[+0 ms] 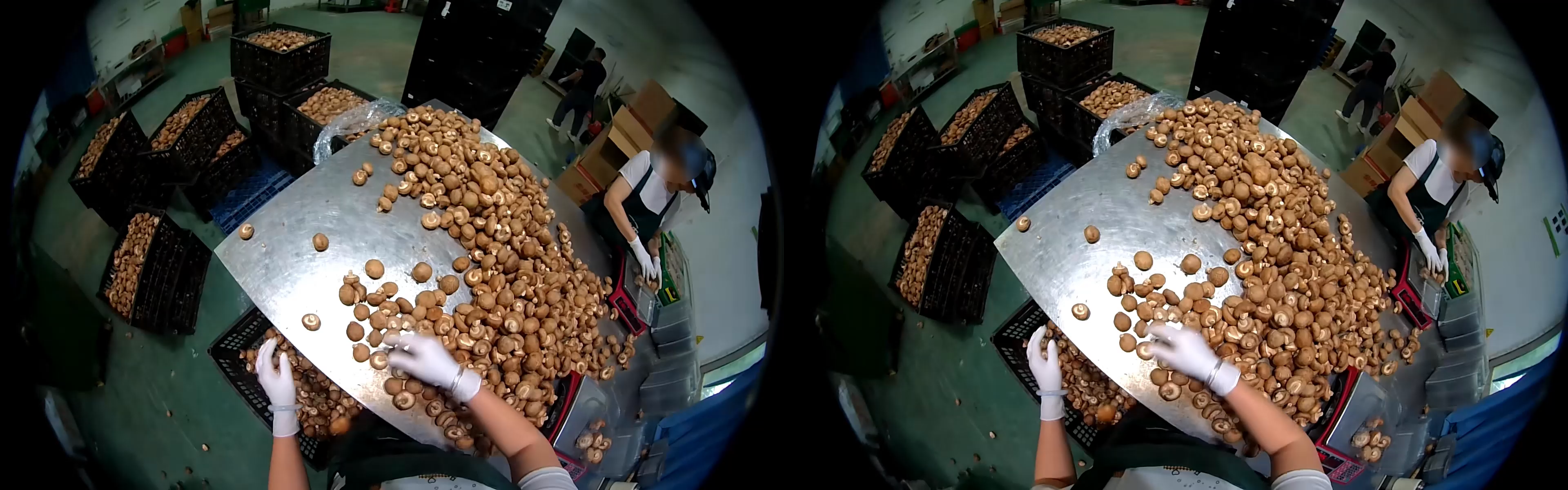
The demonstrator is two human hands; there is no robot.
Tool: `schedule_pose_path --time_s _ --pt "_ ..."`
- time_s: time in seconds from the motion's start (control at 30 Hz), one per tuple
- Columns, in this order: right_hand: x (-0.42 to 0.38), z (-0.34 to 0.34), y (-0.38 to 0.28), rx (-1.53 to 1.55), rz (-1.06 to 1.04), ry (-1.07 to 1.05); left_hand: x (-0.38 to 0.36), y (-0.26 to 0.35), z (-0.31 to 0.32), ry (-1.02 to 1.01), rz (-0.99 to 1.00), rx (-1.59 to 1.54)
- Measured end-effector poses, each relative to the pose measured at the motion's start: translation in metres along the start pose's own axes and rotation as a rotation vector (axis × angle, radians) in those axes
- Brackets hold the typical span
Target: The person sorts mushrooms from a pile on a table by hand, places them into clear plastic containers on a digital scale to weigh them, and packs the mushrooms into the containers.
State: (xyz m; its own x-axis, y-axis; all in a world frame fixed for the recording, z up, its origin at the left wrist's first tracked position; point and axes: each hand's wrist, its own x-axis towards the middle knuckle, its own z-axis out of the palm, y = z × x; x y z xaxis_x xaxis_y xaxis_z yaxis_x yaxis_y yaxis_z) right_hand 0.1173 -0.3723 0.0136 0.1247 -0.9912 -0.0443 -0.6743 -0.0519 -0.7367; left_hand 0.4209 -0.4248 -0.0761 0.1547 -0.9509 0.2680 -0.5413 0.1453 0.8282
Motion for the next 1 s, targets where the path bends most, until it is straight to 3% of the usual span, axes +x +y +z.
schedule_pose_path --time_s 0.1,0.17,0.2,0.23,0.27,0.37,0.43,0.47,0.5,0.57,0.6,0.7,0.73,0.77,0.83,0.9,0.97,1.0 --pt "0.048 -0.030 0.045 -0.083 0.150 0.331 0.019 0.032 0.033 -0.074 0.038 -0.043" --pt "0.076 -0.037 0.062 -0.208 0.107 0.408 0.034 0.050 0.058 -0.189 0.018 -0.114" --pt "0.089 -0.036 0.073 -0.197 0.109 0.415 0.041 0.061 0.070 -0.221 0.062 -0.073" --pt "0.101 -0.032 0.085 -0.374 0.123 0.329 0.047 0.078 0.083 -0.239 0.047 -0.240" --pt "0.110 -0.026 0.099 -0.552 0.139 0.238 0.055 0.075 0.096 -0.291 0.098 -0.136" --pt "0.124 -0.017 0.127 -0.490 0.137 0.267 0.070 0.070 0.138 -0.408 0.146 -0.052" --pt "0.128 -0.031 0.147 -0.236 0.099 0.406 0.075 0.061 0.160 -0.459 0.148 -0.119" --pt "0.119 -0.052 0.123 0.022 0.195 0.506 0.077 0.056 0.167 -0.485 0.148 -0.068" --pt "0.113 -0.071 0.120 0.583 0.475 0.405 0.078 0.053 0.172 -0.515 0.148 -0.017" --pt "0.096 -0.095 0.137 0.797 0.308 0.492 0.076 0.055 0.174 -0.508 0.124 -0.042" --pt "0.086 -0.102 0.137 0.811 0.442 0.501 0.075 0.054 0.176 -0.502 0.109 -0.077" --pt "0.073 -0.087 0.146 -0.314 0.457 0.397 0.073 0.045 0.181 -0.494 0.078 -0.178" --pt "0.068 -0.078 0.147 -0.558 0.443 0.324 0.073 0.048 0.178 -0.504 0.054 -0.210" --pt "0.069 -0.071 0.149 -0.577 0.472 0.276 0.073 0.051 0.172 -0.512 0.027 -0.237" --pt "0.074 -0.072 0.154 -0.495 0.565 0.212 0.071 0.055 0.159 -0.513 -0.049 -0.401" --pt "0.076 -0.079 0.151 -0.454 0.538 0.207 0.067 0.050 0.154 -0.502 -0.012 -0.263" --pt "0.073 -0.086 0.150 -0.230 0.511 0.303 0.062 0.047 0.152 -0.461 -0.049 -0.447" --pt "0.071 -0.091 0.151 0.234 0.496 0.289 0.057 0.051 0.149 -0.431 -0.214 -0.645"
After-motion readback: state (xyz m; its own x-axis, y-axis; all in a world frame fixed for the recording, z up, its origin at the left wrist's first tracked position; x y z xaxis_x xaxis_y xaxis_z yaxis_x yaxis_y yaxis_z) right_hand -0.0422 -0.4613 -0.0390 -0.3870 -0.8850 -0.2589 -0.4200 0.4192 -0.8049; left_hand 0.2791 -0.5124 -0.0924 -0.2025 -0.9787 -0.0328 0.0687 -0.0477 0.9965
